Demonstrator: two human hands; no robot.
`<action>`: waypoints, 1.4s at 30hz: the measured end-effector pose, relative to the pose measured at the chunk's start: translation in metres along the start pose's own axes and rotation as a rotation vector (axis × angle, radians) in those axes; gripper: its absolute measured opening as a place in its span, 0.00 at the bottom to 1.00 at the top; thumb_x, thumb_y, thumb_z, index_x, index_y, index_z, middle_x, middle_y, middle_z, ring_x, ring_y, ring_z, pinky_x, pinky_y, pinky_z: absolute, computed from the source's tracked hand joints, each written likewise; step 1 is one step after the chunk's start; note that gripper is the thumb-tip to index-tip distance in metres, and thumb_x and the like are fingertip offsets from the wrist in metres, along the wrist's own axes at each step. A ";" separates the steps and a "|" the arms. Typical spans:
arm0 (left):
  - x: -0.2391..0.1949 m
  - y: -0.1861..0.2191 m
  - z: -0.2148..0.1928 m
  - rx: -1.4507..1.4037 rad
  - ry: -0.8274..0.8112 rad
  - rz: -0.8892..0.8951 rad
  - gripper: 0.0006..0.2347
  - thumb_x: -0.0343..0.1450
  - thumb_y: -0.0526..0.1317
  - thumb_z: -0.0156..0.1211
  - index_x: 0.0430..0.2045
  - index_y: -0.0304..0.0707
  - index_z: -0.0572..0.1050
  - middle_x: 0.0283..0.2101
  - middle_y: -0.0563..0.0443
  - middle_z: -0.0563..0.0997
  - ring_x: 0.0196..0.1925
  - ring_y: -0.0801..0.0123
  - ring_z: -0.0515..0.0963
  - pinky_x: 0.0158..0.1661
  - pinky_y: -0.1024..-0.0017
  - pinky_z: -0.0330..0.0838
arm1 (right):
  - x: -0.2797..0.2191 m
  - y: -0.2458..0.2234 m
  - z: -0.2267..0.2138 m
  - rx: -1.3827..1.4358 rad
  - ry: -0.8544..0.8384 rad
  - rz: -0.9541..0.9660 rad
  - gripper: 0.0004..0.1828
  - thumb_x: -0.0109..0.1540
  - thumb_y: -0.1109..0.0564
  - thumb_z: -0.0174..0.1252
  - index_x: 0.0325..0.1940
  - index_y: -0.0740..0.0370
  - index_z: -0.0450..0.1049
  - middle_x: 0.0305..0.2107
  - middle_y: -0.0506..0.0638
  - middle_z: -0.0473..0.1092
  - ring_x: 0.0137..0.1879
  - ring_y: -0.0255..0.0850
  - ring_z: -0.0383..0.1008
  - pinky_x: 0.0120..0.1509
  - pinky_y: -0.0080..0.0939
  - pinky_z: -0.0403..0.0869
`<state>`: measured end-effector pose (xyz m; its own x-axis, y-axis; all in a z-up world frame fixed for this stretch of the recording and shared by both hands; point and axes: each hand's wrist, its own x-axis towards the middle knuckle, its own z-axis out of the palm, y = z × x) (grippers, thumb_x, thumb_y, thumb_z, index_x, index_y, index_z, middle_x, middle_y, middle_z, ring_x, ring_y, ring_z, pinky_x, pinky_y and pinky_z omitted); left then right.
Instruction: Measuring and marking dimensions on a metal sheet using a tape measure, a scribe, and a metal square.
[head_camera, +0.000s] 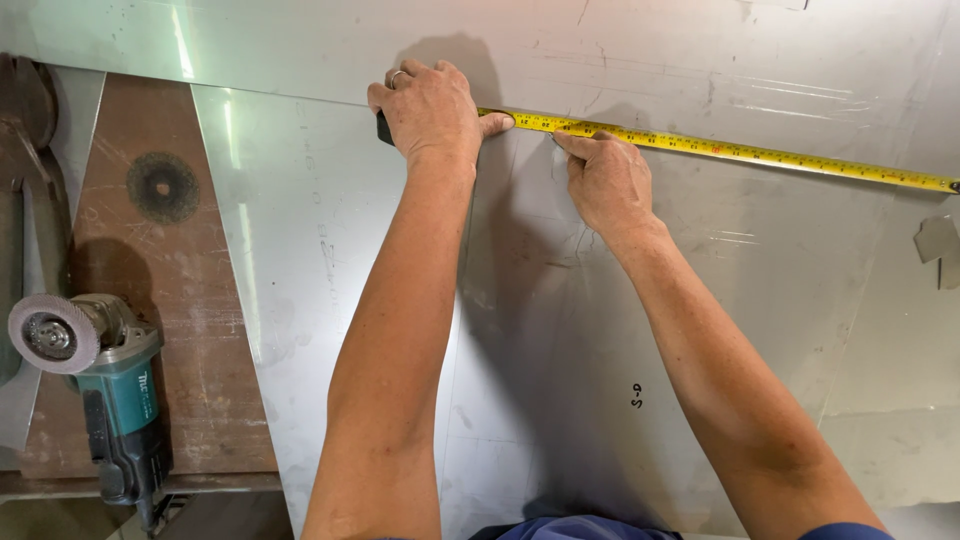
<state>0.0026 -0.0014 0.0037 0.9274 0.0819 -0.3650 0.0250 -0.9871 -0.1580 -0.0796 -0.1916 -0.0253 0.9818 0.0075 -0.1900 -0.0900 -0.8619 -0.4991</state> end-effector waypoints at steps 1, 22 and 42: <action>0.000 0.000 -0.001 -0.006 0.004 -0.002 0.43 0.50 0.80 0.60 0.39 0.38 0.78 0.38 0.44 0.79 0.48 0.53 0.79 0.45 0.55 0.69 | 0.000 0.001 0.000 -0.001 0.000 0.000 0.17 0.65 0.61 0.56 0.56 0.49 0.81 0.43 0.56 0.76 0.51 0.54 0.74 0.56 0.53 0.72; -0.005 0.003 0.007 -0.005 0.056 0.003 0.38 0.52 0.77 0.62 0.38 0.42 0.79 0.38 0.47 0.79 0.43 0.59 0.79 0.42 0.54 0.67 | -0.019 -0.030 0.002 -0.374 -0.185 0.064 0.18 0.63 0.64 0.49 0.57 0.59 0.73 0.42 0.59 0.75 0.48 0.57 0.77 0.52 0.57 0.74; 0.000 0.002 -0.004 0.023 -0.042 0.019 0.42 0.53 0.80 0.58 0.40 0.38 0.78 0.40 0.43 0.79 0.47 0.52 0.79 0.45 0.54 0.68 | -0.002 -0.012 0.003 -0.097 0.040 0.035 0.11 0.67 0.55 0.55 0.50 0.56 0.80 0.41 0.57 0.77 0.48 0.57 0.76 0.51 0.57 0.73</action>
<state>0.0044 -0.0039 0.0066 0.9111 0.0690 -0.4064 -0.0018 -0.9852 -0.1713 -0.0809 -0.1796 -0.0208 0.9844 -0.0419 -0.1707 -0.1093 -0.9064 -0.4079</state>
